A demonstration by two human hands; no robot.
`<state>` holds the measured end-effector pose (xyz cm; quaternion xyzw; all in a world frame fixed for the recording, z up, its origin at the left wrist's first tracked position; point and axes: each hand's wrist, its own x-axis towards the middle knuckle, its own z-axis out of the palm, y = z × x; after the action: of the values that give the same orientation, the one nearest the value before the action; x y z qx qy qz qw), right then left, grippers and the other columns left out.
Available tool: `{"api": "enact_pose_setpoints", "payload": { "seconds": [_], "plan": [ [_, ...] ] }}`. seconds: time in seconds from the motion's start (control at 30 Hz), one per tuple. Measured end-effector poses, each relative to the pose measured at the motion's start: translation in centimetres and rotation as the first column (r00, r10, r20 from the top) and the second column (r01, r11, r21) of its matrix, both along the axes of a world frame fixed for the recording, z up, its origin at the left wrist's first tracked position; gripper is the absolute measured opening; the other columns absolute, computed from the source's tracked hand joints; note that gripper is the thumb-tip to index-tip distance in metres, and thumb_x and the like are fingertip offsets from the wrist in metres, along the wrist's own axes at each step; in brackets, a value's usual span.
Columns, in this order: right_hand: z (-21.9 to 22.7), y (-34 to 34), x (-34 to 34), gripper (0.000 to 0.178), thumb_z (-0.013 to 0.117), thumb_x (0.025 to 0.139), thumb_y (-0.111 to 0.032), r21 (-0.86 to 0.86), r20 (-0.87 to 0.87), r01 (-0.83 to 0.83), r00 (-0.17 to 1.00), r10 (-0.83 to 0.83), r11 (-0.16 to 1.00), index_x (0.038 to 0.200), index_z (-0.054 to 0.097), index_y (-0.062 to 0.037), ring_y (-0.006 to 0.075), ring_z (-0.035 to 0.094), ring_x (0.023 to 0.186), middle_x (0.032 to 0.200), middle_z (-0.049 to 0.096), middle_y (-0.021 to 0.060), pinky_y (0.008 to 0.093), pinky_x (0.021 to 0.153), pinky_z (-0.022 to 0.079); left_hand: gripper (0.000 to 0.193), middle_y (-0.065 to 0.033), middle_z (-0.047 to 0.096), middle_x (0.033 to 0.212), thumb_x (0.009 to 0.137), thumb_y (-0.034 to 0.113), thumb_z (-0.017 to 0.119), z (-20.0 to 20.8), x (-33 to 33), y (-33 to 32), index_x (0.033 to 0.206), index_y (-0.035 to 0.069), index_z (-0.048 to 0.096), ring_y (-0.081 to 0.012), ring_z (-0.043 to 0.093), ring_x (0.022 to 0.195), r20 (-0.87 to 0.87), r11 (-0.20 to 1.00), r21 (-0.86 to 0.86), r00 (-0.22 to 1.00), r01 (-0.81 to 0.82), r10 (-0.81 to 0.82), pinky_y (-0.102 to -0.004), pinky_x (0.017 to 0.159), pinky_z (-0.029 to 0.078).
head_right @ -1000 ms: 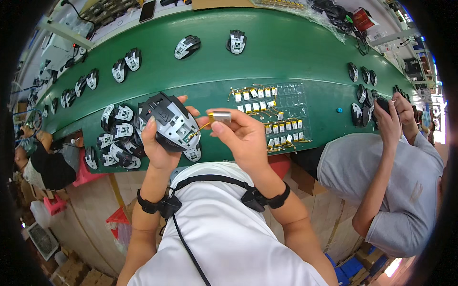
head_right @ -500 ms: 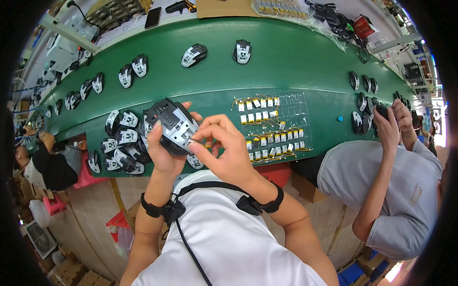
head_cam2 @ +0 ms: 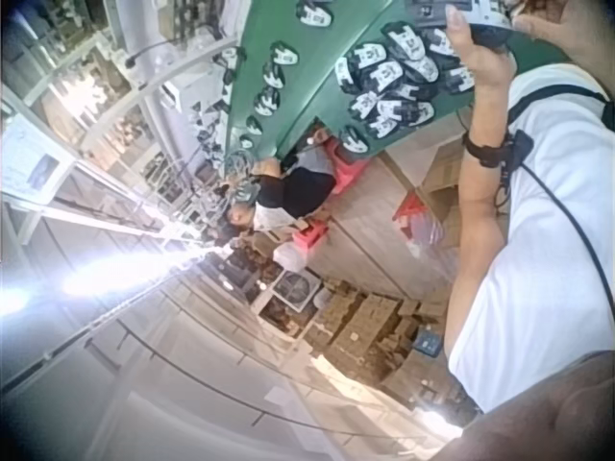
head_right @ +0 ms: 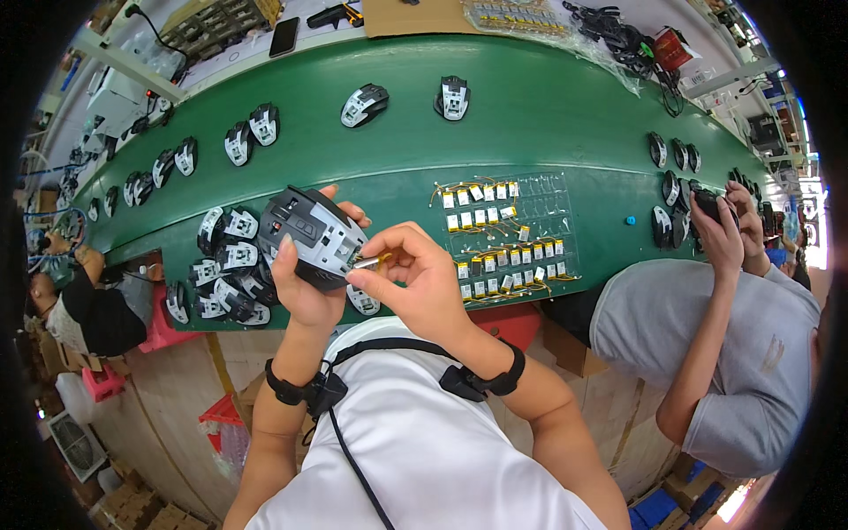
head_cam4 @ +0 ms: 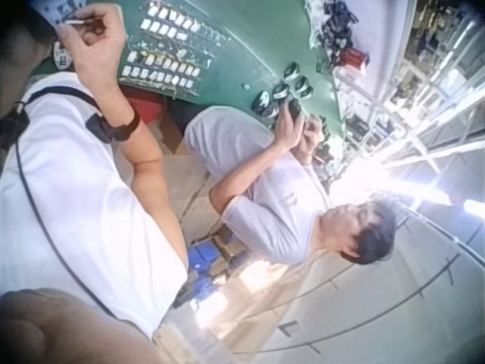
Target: Assembling computer mice by attaching internal components and testing.
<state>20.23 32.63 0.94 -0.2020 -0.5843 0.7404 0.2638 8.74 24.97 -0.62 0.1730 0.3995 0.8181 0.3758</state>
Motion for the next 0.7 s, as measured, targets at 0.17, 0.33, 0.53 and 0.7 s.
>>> {"api": "enact_pose_setpoints", "payload": {
  "seconds": [0.17,0.33,0.53,0.7],
  "plan": [
    [-0.2,1.0,0.0,0.020,0.070,0.083,-0.003,-0.350,0.058,0.000,0.998,0.022,0.937,0.098,0.059,0.0017,0.0081,0.060,0.073,0.092,0.058,0.0041,0.0205,0.063,0.051,0.073,-0.0191,0.058,0.108,0.082,0.051,0.047,0.0,0.3,-0.1,0.132,-0.002,0.041,-0.0265,0.058,0.100,0.000,0.999,0.011,0.999,0.040,-0.040,-0.0369,0.088,0.047],
    [0.5,0.6,-0.3,0.020,0.067,0.086,-0.006,-0.373,0.047,0.007,0.999,0.011,0.928,0.101,0.058,0.0032,0.0093,0.062,0.076,0.095,0.060,0.0062,0.0225,0.066,0.053,0.071,-0.0183,0.057,0.109,0.084,0.049,0.048,-0.2,0.0,-0.1,0.133,-0.001,0.038,-0.0254,0.057,0.101,-0.043,1.000,0.017,0.999,0.016,-0.016,-0.0368,0.089,0.047],
    [0.2,0.8,0.0,0.021,0.067,0.087,-0.009,-0.460,0.057,-0.100,0.988,0.142,0.882,0.100,0.057,0.0029,0.0116,0.064,0.076,0.091,0.062,0.0077,0.0246,0.068,0.055,0.074,-0.0180,0.058,0.104,0.082,0.054,0.045,0.3,0.0,-0.6,0.131,-0.002,0.042,-0.0257,0.056,0.097,-0.072,1.000,-0.023,0.997,-0.021,0.019,-0.0355,0.084,0.046],
    [0.5,-0.1,0.1,0.021,0.071,0.083,-0.009,-0.418,0.041,-0.044,0.997,0.067,0.907,0.092,0.055,0.0007,0.0091,0.061,0.073,0.090,0.061,0.0070,0.0227,0.062,0.051,0.075,-0.0180,0.059,0.103,0.082,0.055,0.045,0.4,-0.2,-0.5,0.130,-0.003,0.043,-0.0265,0.057,0.095,-0.108,0.999,0.043,0.994,0.011,-0.007,-0.0358,0.084,0.046]
  ]
}}
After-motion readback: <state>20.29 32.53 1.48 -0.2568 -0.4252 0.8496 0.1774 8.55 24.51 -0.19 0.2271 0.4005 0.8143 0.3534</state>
